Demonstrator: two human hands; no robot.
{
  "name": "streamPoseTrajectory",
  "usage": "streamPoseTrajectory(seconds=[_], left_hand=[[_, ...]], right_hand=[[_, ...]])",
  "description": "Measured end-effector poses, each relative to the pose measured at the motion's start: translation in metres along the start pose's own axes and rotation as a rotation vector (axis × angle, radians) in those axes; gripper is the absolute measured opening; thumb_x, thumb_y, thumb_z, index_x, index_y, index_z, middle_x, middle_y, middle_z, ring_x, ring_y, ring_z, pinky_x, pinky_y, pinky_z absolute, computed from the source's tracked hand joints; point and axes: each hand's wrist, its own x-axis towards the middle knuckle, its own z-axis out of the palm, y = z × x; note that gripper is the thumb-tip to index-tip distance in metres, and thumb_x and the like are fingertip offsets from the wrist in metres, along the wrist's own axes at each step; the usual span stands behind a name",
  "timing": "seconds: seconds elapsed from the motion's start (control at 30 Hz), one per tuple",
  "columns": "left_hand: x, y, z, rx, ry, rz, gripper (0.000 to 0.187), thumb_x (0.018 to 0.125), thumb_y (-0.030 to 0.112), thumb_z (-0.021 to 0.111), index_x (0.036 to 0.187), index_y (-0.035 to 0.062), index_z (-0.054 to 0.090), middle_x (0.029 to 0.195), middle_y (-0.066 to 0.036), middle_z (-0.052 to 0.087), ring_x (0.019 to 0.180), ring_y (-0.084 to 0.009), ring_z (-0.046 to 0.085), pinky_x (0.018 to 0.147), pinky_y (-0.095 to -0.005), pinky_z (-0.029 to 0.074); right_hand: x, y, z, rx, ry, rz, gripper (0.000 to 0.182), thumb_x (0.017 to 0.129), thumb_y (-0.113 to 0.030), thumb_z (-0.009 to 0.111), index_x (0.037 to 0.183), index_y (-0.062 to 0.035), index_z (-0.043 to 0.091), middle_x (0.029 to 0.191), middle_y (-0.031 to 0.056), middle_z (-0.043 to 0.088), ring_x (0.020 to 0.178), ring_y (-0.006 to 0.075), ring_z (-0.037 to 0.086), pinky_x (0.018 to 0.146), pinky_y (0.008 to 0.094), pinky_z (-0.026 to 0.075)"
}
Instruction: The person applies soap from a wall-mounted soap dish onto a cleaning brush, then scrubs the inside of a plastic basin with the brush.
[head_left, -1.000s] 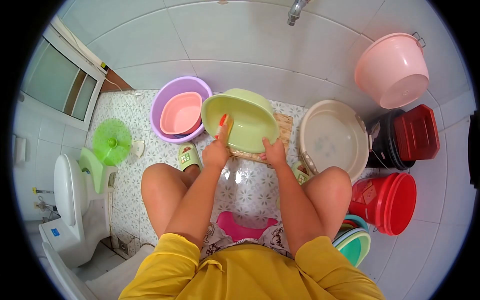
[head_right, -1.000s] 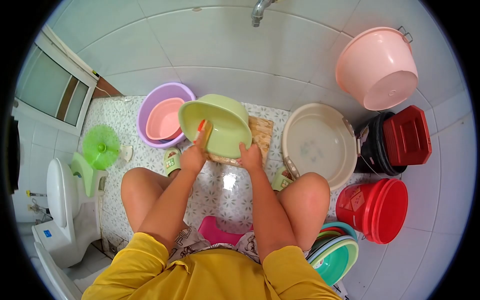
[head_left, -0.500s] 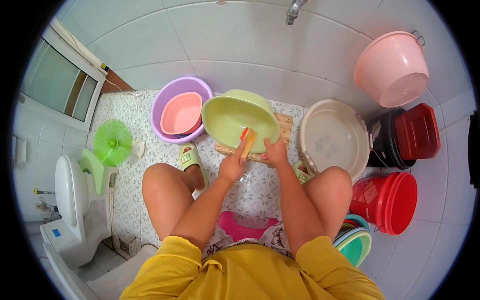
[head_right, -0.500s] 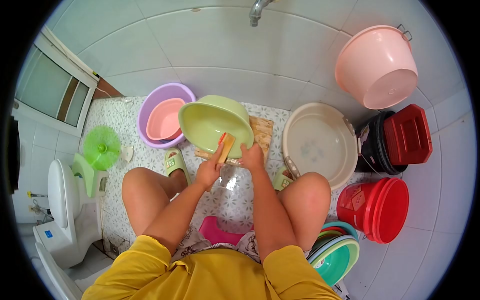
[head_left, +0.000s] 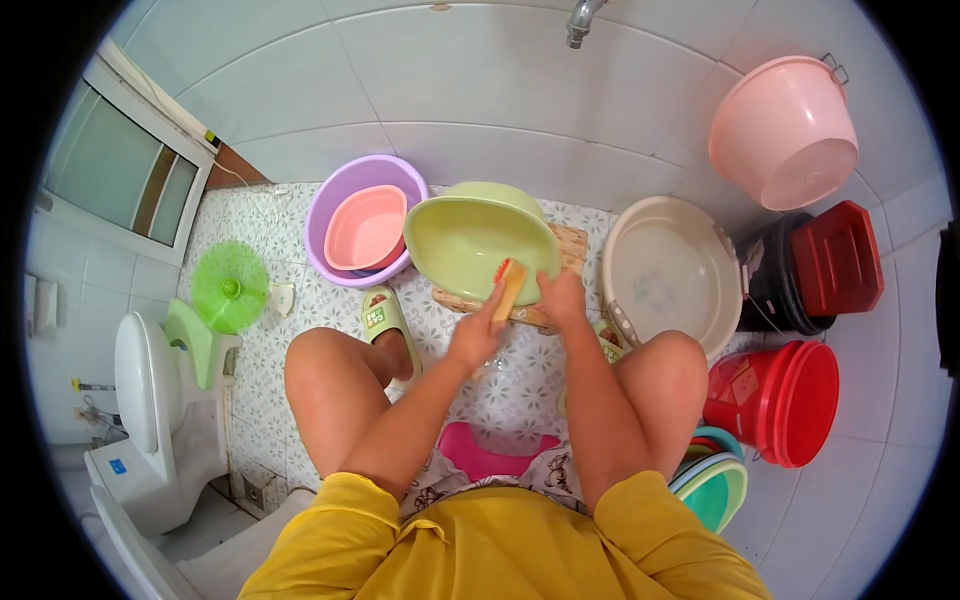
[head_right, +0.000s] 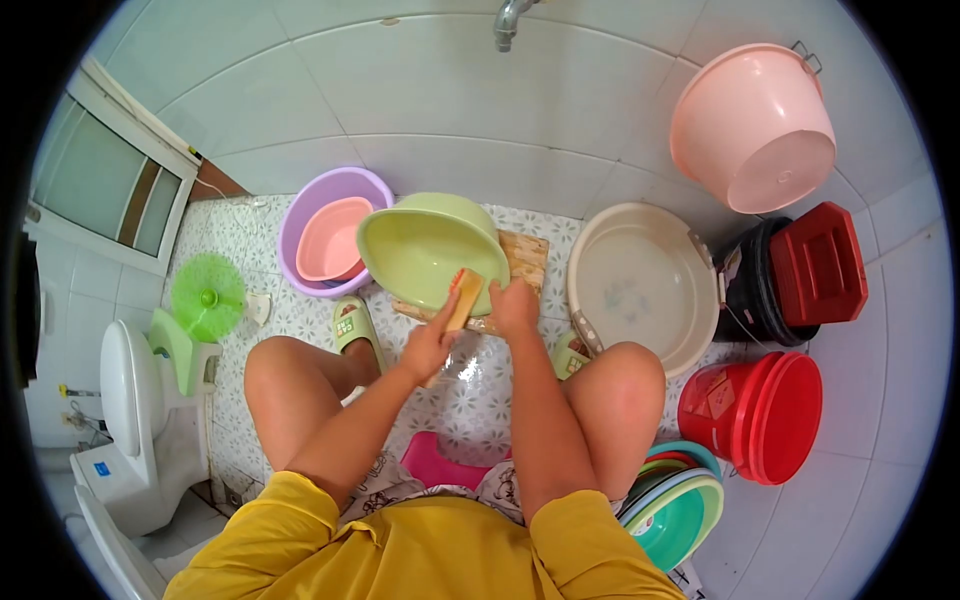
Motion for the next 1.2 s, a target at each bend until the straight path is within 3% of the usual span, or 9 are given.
streamPoseTrajectory(seconds=[0.13,0.33,0.57,0.77,0.83,0.93,1.07,1.13,1.2], left_hand=[[0.000,0.022,0.012,-0.139,-0.085,-0.202,0.078,0.082,0.011,0.056,0.143,0.0349,0.012,0.076,-0.024,0.062,0.070,-0.0403,0.060,0.067,-0.0451,0.048],[0.007,0.002,-0.003,0.249,-0.051,-0.222,0.080,0.081,0.011,0.054,0.143,0.0340,0.009,0.081,-0.021,0.063,0.072,-0.0381,0.062,0.066,-0.0472,0.048],[0.014,0.006,-0.030,0.497,-0.040,-0.345,0.074,0.082,0.011,0.052,0.143,0.0313,0.015,0.088,-0.021,0.063,0.079,-0.0367,0.062,0.071,-0.0457,0.048],[0.018,0.025,0.027,-0.213,0.022,-0.058,0.074,0.084,0.007,0.053,0.144,0.0287,0.015,0.109,-0.021,0.060,0.085,-0.0345,0.062,0.079,-0.0406,0.047],[0.021,0.028,0.033,-0.297,0.141,0.017,0.074,0.084,0.007,0.053,0.143,0.0302,0.016,0.120,-0.021,0.054,0.087,-0.0314,0.062,0.081,-0.0376,0.047],[0.021,0.029,0.015,-0.189,-0.077,-0.254,0.074,0.084,0.008,0.053,0.143,0.0325,0.017,0.120,-0.021,0.054,0.088,-0.0332,0.061,0.081,-0.0382,0.047],[0.019,-0.003,-0.003,-0.007,0.005,-0.078,0.074,0.083,0.010,0.054,0.143,0.0343,0.017,0.109,-0.024,0.059,0.085,-0.0357,0.061,0.078,-0.0398,0.048],[0.023,-0.005,-0.026,0.149,-0.062,-0.286,0.074,0.083,0.015,0.055,0.142,0.0344,0.016,0.098,-0.023,0.061,0.085,-0.0393,0.060,0.076,-0.0450,0.047],[0.026,-0.008,-0.036,0.255,-0.022,-0.306,0.074,0.082,0.014,0.055,0.142,0.0341,0.016,0.097,-0.023,0.062,0.084,-0.0390,0.060,0.075,-0.0451,0.047]], right_hand=[[0.005,0.011,-0.001,-0.110,0.141,-0.087,0.031,0.081,-0.024,0.058,0.084,0.0072,0.061,0.061,0.0172,0.063,0.048,0.0232,0.063,0.050,0.0329,0.051],[-0.007,0.003,-0.016,0.025,-0.004,-0.035,0.031,0.081,-0.023,0.057,0.085,0.0073,0.061,0.061,0.0166,0.063,0.047,0.0216,0.063,0.050,0.0330,0.051],[-0.006,-0.004,-0.017,-0.015,-0.047,-0.026,0.038,0.078,-0.030,0.059,0.081,0.0071,0.064,0.070,0.0216,0.064,0.068,0.0356,0.064,0.068,0.0415,0.051],[-0.001,0.008,-0.006,-0.067,0.004,-0.033,0.038,0.078,-0.030,0.059,0.084,0.0071,0.064,0.085,0.0287,0.062,0.083,0.0411,0.061,0.075,0.0454,0.049],[0.002,0.016,0.001,-0.080,0.102,-0.183,0.031,0.082,-0.023,0.057,0.082,0.0075,0.062,0.062,0.0172,0.063,0.049,0.0221,0.063,0.053,0.0332,0.051],[0.003,0.024,0.002,-0.035,0.067,-0.101,0.031,0.081,-0.022,0.057,0.082,0.0084,0.062,0.062,0.0171,0.063,0.049,0.0218,0.063,0.052,0.0327,0.051],[0.006,0.026,0.000,-0.055,0.051,-0.097,0.031,0.081,-0.021,0.058,0.083,0.0093,0.061,0.064,0.0171,0.063,0.049,0.0215,0.064,0.052,0.0322,0.051],[0.002,0.020,-0.007,0.004,-0.053,0.011,0.038,0.077,-0.030,0.060,0.086,0.0067,0.063,0.088,0.0280,0.062,0.085,0.0392,0.061,0.076,0.0442,0.048],[0.001,0.019,-0.005,-0.029,-0.011,-0.058,0.034,0.079,-0.025,0.058,0.085,0.0077,0.062,0.076,0.0224,0.063,0.068,0.0308,0.063,0.064,0.0382,0.050]])
